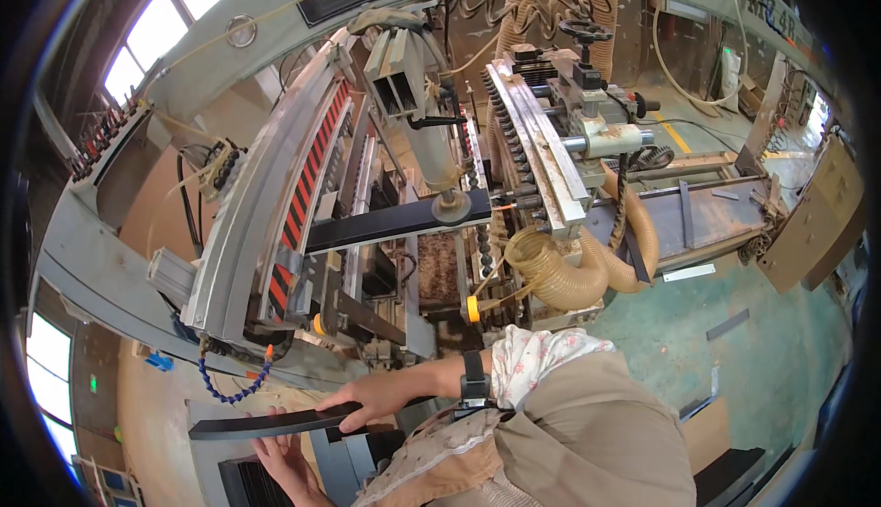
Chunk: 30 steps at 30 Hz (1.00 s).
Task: Feeding black slats into an industrial machine and stacking the processed pieces.
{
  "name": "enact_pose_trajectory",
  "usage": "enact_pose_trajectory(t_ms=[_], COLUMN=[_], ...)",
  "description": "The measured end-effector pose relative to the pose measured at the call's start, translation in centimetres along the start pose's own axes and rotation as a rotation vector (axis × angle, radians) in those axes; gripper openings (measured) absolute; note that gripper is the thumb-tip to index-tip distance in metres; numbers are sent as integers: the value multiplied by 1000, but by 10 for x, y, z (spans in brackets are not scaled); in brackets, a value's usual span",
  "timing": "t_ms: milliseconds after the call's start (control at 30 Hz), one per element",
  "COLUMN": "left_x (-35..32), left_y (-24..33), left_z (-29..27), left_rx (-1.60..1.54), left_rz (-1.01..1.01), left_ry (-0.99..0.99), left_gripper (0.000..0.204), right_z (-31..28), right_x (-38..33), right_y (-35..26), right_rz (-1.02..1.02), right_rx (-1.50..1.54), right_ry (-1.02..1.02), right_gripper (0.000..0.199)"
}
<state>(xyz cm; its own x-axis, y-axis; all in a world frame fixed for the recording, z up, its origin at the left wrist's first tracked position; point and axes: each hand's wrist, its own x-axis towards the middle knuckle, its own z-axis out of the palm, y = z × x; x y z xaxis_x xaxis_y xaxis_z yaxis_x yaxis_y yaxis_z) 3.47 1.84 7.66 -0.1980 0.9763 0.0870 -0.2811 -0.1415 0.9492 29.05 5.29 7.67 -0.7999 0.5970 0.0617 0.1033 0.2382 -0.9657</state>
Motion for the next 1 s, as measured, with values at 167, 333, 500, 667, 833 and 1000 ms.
enact_pose_trajectory(t_ms=[167,333,500,667,833,1000], left_x=[-17,-27,-17,-13,-16,-16], left_y=[-19,-24,-27,-30,-36,-40], left_z=[-34,-49,-45,-37,-30,-22], left_rx=[45,46,4,-49,-72,-103], left_rz=[-210,-375,-309,-325,-375,-418], left_ry=[-46,77,15,-85,-123,-151], left_gripper=[55,68,41,39,37,33], right_z=[-9,-26,-55,-80,-97,-118], right_x=[-8,-22,-51,-82,-101,-104], right_y=[-4,-6,6,29,43,51], right_rz=[-85,-64,-8,218,375,372], right_rx=[-20,-240,-509,-811,-852,-993], right_ry=[144,348,566,700,790,858], right_gripper=[62,59,56,50,50,47])
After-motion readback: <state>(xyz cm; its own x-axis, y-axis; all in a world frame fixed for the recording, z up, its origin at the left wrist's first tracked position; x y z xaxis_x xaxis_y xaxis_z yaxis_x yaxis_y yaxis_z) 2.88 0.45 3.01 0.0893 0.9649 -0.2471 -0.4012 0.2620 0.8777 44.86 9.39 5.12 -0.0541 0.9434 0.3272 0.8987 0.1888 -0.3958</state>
